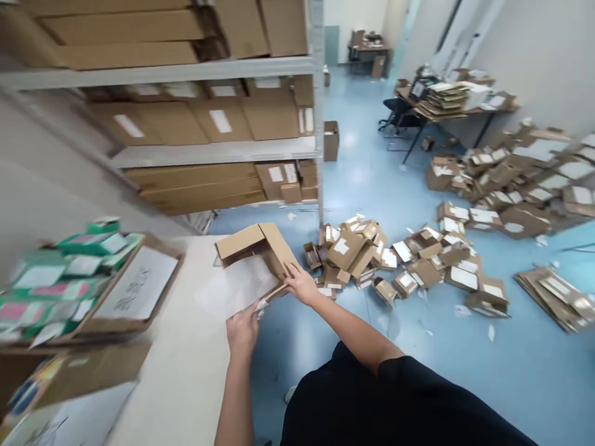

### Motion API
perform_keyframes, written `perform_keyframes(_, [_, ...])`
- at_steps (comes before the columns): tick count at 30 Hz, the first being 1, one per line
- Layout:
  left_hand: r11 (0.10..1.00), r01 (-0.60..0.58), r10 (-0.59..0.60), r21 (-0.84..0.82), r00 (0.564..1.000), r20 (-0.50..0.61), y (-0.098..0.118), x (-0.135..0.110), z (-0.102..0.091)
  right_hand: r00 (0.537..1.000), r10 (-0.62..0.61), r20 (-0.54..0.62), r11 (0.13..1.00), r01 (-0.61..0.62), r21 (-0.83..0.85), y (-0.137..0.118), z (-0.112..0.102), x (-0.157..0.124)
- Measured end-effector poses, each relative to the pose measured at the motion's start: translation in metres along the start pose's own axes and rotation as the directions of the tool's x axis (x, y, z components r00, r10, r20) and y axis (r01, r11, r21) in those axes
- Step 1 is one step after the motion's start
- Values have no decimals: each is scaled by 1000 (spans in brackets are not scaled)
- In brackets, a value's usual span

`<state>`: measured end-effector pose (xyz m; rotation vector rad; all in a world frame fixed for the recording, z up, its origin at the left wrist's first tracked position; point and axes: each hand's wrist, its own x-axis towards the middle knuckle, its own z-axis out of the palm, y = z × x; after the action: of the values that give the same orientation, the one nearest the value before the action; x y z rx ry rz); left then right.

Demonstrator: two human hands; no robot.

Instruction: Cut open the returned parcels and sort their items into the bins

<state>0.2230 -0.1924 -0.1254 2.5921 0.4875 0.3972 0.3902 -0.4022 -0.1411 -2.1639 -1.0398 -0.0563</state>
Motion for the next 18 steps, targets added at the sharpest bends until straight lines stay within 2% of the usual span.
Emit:
perform_keyframes(3, [988, -156, 156, -8, 983, 99, 75, 52, 58, 980, 165, -113, 986, -167, -12, 73, -55, -34])
perform_keyframes(6, [963, -263, 269, -55, 941, 204, 150, 95, 112, 934, 294, -204, 952, -306, -26, 130, -108, -69])
perform_keyframes(9, [923, -355, 384, -147, 867, 318, 223, 130, 165, 859, 407, -310, 898, -438, -34, 178, -160, -104])
perform_keyframes(12, [873, -404, 485, -274, 782, 392, 295, 155, 212, 757, 517, -400, 819, -573, -28, 221, -207, -137])
perform_keyframes(15, [811, -435, 568, -391, 745, 350, 355, 166, 240, 661, 612, -434, 723, -690, -31, 255, -244, -163])
perform_keyframes(18, [757, -461, 620, -464, 730, 286, 385, 168, 246, 614, 653, -444, 674, -738, -28, 276, -263, -173])
